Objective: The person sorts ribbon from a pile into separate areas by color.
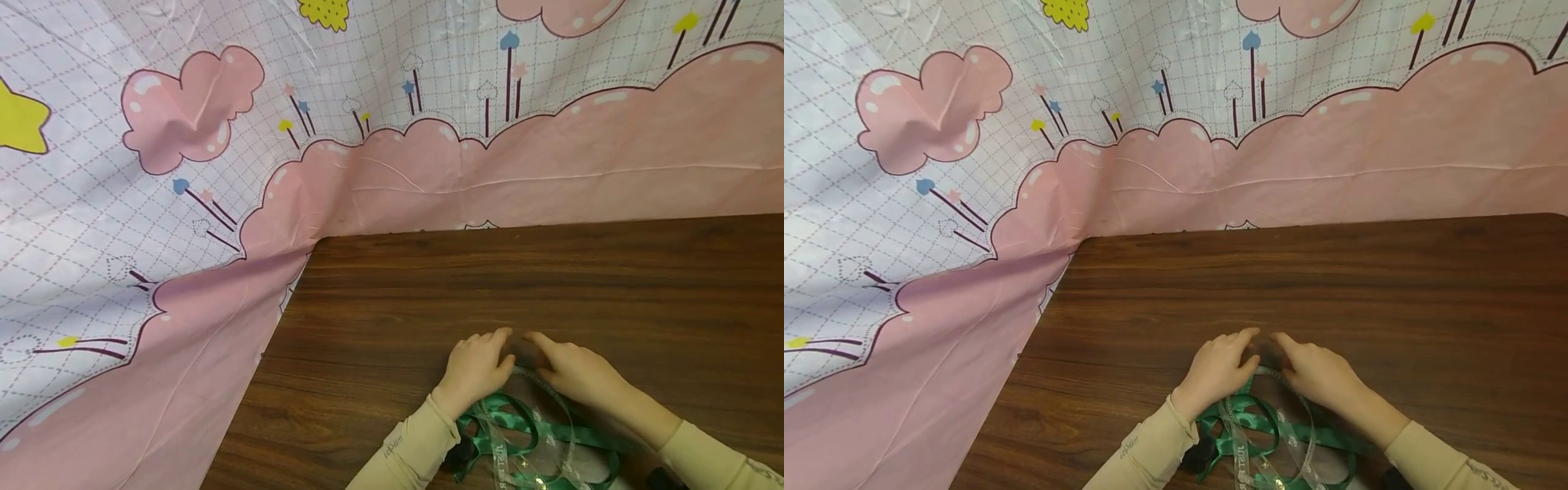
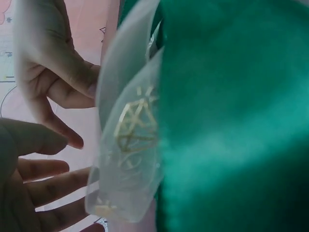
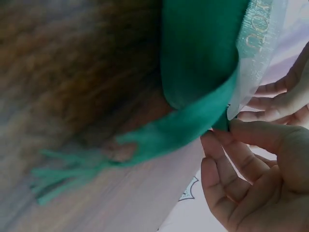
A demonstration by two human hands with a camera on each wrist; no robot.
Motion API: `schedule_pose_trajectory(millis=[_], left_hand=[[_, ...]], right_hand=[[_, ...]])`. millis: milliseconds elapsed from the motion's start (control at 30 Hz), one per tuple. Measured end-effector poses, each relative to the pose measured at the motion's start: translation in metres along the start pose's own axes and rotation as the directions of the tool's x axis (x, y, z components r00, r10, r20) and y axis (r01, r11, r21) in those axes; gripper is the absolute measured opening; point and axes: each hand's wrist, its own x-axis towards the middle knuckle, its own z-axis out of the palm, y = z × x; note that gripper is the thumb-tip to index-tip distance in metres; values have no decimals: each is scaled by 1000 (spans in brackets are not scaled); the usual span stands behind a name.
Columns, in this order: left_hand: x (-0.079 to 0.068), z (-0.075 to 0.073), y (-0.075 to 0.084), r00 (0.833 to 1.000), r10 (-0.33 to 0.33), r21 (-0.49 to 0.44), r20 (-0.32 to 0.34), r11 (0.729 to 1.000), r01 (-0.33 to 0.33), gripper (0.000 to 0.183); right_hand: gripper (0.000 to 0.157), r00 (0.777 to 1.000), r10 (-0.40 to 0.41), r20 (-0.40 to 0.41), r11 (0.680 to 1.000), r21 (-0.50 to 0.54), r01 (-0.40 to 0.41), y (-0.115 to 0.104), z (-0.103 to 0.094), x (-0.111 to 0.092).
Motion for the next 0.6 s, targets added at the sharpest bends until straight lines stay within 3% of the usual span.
schedule_pose_trajectory(millis=[167, 267, 333, 433, 600], left_hand=[[1, -1, -3, 993, 19, -181, 116, 984, 3, 54], [4, -1, -6, 981, 52, -313, 186, 950, 9, 56], [5, -1, -9, 973, 69, -411, 219, 911, 29, 54], [7, -1, -12, 962, 78, -529, 261, 845, 75, 50], [10, -7, -17, 938, 109, -671, 330, 726, 152, 44]], right_hand=[[54, 998, -67, -20, 992, 110, 69, 2, -5, 4], [55, 995, -96, -28, 971, 217, 100, 3, -10, 7], [56, 994, -107, -18, 950, 294, 107, 4, -13, 8], [55, 994, -96, 47, 892, 447, 65, 7, -16, 9], [53, 979, -150, 142, 752, 659, 19, 13, -22, 13]])
